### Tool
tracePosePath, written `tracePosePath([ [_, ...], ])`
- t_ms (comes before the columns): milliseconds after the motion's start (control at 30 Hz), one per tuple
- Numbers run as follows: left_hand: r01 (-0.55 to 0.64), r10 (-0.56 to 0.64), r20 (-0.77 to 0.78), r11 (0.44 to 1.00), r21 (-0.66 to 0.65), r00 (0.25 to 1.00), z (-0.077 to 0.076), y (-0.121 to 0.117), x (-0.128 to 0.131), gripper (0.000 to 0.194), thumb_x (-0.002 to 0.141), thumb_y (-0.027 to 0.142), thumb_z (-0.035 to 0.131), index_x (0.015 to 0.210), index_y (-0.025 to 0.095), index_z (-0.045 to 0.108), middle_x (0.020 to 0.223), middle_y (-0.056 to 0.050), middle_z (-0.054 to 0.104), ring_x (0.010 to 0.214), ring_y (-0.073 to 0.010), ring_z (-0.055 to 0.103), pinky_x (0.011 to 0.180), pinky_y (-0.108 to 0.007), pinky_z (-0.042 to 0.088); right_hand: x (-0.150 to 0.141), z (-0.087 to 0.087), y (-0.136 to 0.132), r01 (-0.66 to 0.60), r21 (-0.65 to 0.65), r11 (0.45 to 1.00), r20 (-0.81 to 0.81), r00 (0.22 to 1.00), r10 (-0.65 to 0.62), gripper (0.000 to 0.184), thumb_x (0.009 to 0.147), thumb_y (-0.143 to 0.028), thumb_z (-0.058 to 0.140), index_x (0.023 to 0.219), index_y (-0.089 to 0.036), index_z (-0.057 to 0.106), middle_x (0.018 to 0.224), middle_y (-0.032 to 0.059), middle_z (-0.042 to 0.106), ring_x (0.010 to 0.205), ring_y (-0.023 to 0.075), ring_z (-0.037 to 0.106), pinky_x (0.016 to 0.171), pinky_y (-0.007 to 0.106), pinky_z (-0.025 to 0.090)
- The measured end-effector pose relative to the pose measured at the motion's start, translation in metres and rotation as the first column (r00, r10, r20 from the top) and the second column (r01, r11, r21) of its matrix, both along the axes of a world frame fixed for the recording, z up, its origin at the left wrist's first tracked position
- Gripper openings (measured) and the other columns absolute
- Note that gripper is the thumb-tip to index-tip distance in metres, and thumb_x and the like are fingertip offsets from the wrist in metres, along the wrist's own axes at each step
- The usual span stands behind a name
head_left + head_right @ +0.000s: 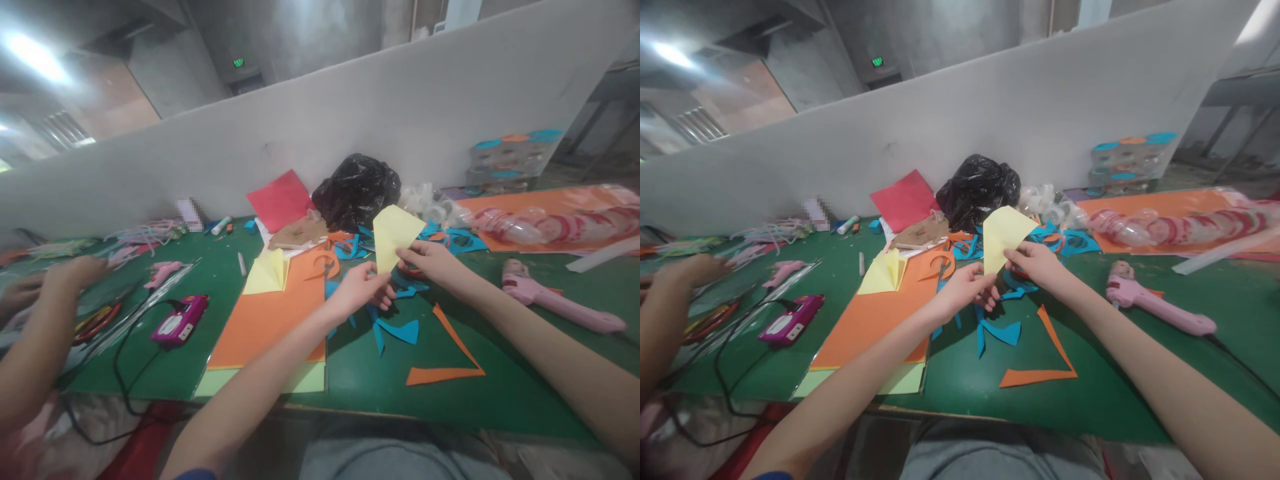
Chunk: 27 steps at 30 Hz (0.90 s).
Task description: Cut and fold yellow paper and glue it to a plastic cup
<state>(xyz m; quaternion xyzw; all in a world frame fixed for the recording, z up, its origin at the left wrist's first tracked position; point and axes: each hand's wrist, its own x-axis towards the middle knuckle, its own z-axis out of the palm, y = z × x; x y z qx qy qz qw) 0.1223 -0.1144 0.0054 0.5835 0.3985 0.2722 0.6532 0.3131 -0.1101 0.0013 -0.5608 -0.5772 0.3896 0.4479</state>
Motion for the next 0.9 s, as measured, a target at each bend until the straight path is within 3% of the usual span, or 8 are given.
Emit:
tracePosePath([
  [233, -0.051, 0.05, 0.014, 0.995, 0.089, 0.999, 0.0, -0.001, 0.001, 0.013, 0.096, 0.03, 0.056, 0.095, 0.017, 0.059, 0.075, -0.005, 0.076, 0.069, -0.0157, 0.071, 0.061, -0.026, 0.057, -0.006, 0.003, -0.004, -0.046, -0.033, 0.998, -0.027, 0.999, 0.045, 0.058, 0.061, -0.074, 0.075, 0.065, -0.018, 0.06, 0.062, 0.0009, 0.057, 0.053, 0.01, 0.044, 0.051, 0.026, 0.034],
  [600, -0.039, 0.033, 0.065, 0.995, 0.089, 0.997, 0.004, -0.002, 0.002, 0.024, 0.098, 0.029, 0.049, 0.102, 0.016, 0.068, 0.078, -0.006, 0.078, 0.075, -0.0164, 0.072, 0.075, -0.028, 0.055, -0.003, 0.007, -0.006, -0.114, -0.037, 0.993, -0.015, 0.993, 0.113, 0.059, 0.062, -0.075, 0.076, 0.066, -0.018, 0.061, 0.062, 0.0007, 0.057, 0.054, 0.0105, 0.044, 0.051, 0.026, 0.034],
  [767, -0.051, 0.042, 0.105, 0.995, 0.087, 0.994, -0.001, 0.0, 0.005, 0.027, 0.097, 0.025, 0.044, 0.097, 0.02, 0.07, 0.08, -0.004, 0.077, 0.084, -0.0171, 0.071, 0.086, -0.03, 0.053, 0.002, 0.005, -0.002, -0.116, -0.046, 0.992, -0.048, 0.992, 0.114, 0.065, 0.056, -0.08, 0.077, 0.065, -0.018, 0.062, 0.064, 0.0022, 0.06, 0.055, 0.0108, 0.047, 0.051, 0.026, 0.037],
  [900, -0.148, 0.144, 0.035, 0.972, 0.185, 0.989, 0.003, -0.002, 0.004, 0.025, 0.094, 0.026, 0.049, 0.088, 0.018, 0.071, 0.085, -0.004, 0.076, 0.083, -0.0173, 0.067, 0.086, -0.029, 0.051, 0.002, 0.001, -0.002, -0.142, -0.068, 0.988, -0.102, 0.986, 0.135, 0.063, 0.059, -0.077, 0.079, 0.067, -0.017, 0.062, 0.064, 0.0019, 0.06, 0.057, 0.0117, 0.052, 0.053, 0.026, 0.042],
])
